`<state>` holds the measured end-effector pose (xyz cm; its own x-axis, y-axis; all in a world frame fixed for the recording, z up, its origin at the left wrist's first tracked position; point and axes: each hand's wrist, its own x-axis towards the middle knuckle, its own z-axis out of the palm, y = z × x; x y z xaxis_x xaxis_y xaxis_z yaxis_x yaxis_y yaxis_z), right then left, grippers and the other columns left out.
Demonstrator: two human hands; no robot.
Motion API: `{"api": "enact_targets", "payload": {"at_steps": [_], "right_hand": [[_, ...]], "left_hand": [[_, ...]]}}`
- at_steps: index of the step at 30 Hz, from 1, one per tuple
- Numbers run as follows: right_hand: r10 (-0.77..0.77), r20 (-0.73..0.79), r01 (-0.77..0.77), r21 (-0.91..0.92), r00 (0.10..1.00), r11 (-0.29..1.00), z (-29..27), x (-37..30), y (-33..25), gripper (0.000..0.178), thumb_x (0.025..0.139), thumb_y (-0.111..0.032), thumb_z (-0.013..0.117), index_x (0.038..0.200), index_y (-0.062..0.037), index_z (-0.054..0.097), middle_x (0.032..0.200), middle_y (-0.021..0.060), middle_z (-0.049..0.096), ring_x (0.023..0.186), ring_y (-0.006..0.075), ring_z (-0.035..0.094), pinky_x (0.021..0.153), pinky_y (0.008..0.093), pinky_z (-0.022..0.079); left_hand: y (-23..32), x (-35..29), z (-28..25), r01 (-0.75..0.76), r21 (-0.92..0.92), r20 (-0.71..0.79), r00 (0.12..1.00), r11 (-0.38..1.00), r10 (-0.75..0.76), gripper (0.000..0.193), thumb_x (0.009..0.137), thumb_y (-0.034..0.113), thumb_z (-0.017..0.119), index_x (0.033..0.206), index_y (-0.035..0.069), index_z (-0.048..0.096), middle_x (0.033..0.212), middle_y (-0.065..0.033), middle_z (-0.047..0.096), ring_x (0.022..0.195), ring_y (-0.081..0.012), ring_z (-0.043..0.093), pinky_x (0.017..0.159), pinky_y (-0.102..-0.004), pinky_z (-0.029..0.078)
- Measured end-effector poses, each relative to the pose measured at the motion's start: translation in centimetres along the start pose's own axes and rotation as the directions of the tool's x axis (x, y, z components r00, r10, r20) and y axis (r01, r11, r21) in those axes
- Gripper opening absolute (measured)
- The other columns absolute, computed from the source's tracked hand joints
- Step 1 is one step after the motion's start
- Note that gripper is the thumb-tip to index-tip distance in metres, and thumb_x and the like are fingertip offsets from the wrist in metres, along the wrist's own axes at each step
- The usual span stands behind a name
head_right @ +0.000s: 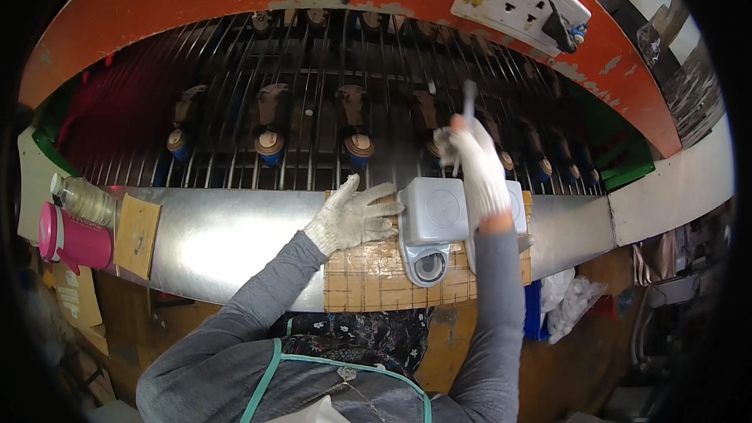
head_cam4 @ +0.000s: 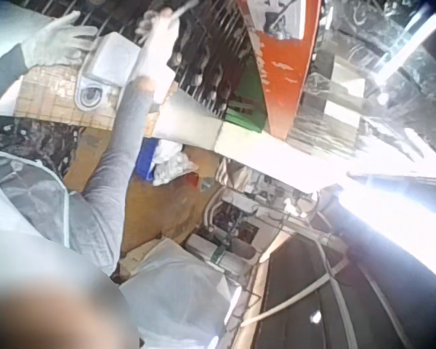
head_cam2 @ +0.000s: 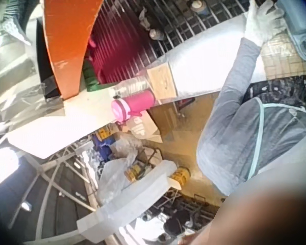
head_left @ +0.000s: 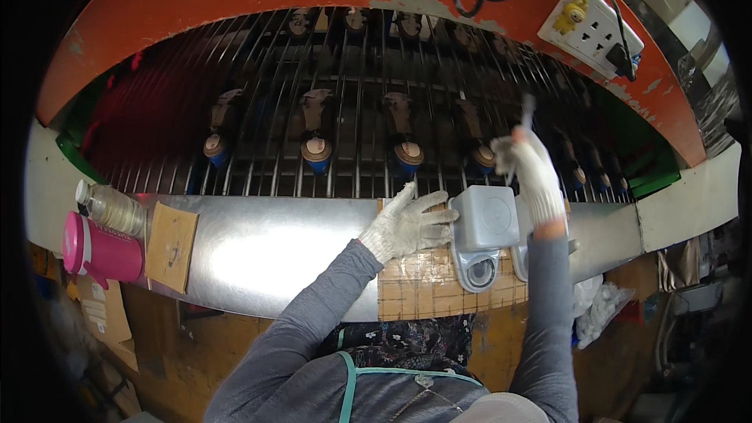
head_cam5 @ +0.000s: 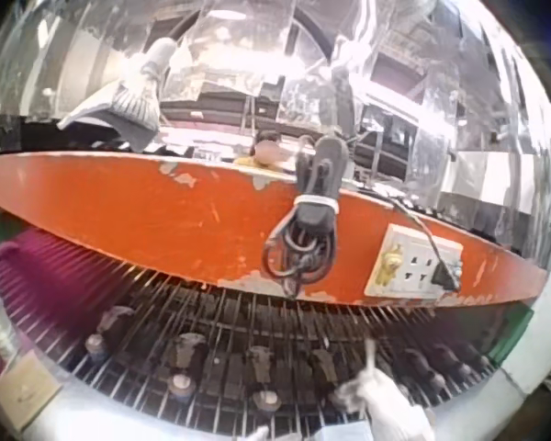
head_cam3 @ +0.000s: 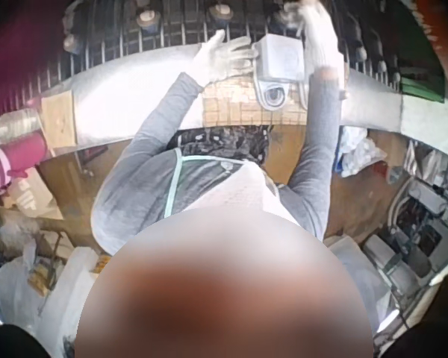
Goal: The person repeatedly applies glue to the sole and strap areas of a blue sandal using a brush. They dip the brush into a container, spread the adhesive, and place the sandal on a rack before repeating the process on another sandal.
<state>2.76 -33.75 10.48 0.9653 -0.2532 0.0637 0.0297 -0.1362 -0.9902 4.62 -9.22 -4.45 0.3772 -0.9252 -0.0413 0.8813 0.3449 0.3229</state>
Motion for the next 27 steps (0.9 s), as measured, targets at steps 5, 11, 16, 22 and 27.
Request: {"api": "enact_targets", "payload": {"at_steps": [5, 11, 16, 22, 27], "right_hand": [[0.335, -0.08, -0.198, -0.92, 0.939, 0.337, 0.7, 9.8, 4.5, 0.074, 0.073, -0.05, 0.077, 0.119, 0.0059, 0.065, 0.114, 0.0244, 0.07, 0.113, 0.0329, 0.066, 0.092, 0.0369, 0.051], [0.37, -0.129, -0.236, -0.936, 0.92, 0.262, 0.7, 11.6, 7.9, 0.078, 0.06, -0.039, 0.085, 0.119, 0.0078, 0.065, 0.106, 0.0272, 0.072, 0.105, 0.0327, 0.071, 0.091, 0.0388, 0.053], [0.104, -0.141, -0.172, -0.898, 0.984, 0.404, 0.2, 11.7, 6.3, 0.064, 0.061, -0.044, 0.08, 0.101, 0.0053, 0.072, 0.089, 0.0199, 0.073, 0.083, 0.0316, 0.072, 0.077, 0.0372, 0.054], [0.306, 0.002, -0.235, -0.636, 0.952, 0.736, -0.2, 9.1, -2.2, 0.049, 0.075, -0.047, 0.072, 0.098, -0.0034, 0.072, 0.082, 0.0112, 0.068, 0.07, 0.0223, 0.066, 0.063, 0.0343, 0.052], [0.21, 0.044, -0.164, -0.481, 0.977, 0.861, 2.3, 0.1, -6.8, 0.041, 0.073, -0.026, 0.073, 0.104, -0.0004, 0.064, 0.084, 0.0075, 0.067, 0.081, 0.0169, 0.063, 0.067, 0.0325, 0.051]], "left_hand": [[0.0, 0.0, 0.3, -0.036, -0.041, 0.009, 0.999, 0.999, 0.036, 0.085, 0.096, 0.071, 0.044, 0.152, 0.008, 0.038, 0.138, -0.0228, 0.057, 0.109, -0.0322, 0.068, 0.104, -0.0532, 0.05], [0.4, 0.2, 0.0, -0.089, -0.183, 0.001, 0.996, 0.979, 0.091, 0.079, 0.096, 0.068, 0.049, 0.149, 0.009, 0.043, 0.137, -0.0244, 0.056, 0.117, -0.0373, 0.063, 0.107, -0.056, 0.048], [0.3, 0.4, -0.2, -0.15, -0.271, -0.035, 0.989, 0.951, 0.146, 0.075, 0.097, 0.063, 0.053, 0.148, 0.009, 0.044, 0.137, -0.0252, 0.054, 0.125, -0.0408, 0.056, 0.111, -0.0568, 0.044], [0.7, 0.2, 0.3, -0.18, -0.225, -0.067, 0.983, 0.958, 0.169, 0.077, 0.095, 0.059, 0.06, 0.147, 0.004, 0.041, 0.14, -0.0251, 0.05, 0.131, -0.0401, 0.05, 0.116, -0.0577, 0.038], [1.6, -1.1, 1.7, -0.153, -0.129, 0.109, 0.98, 0.98, 0.167, 0.069, 0.094, 0.052, 0.066, 0.144, 0.009, 0.045, 0.136, -0.0234, 0.055, 0.132, -0.0425, 0.049, 0.117, -0.06, 0.034]]}}
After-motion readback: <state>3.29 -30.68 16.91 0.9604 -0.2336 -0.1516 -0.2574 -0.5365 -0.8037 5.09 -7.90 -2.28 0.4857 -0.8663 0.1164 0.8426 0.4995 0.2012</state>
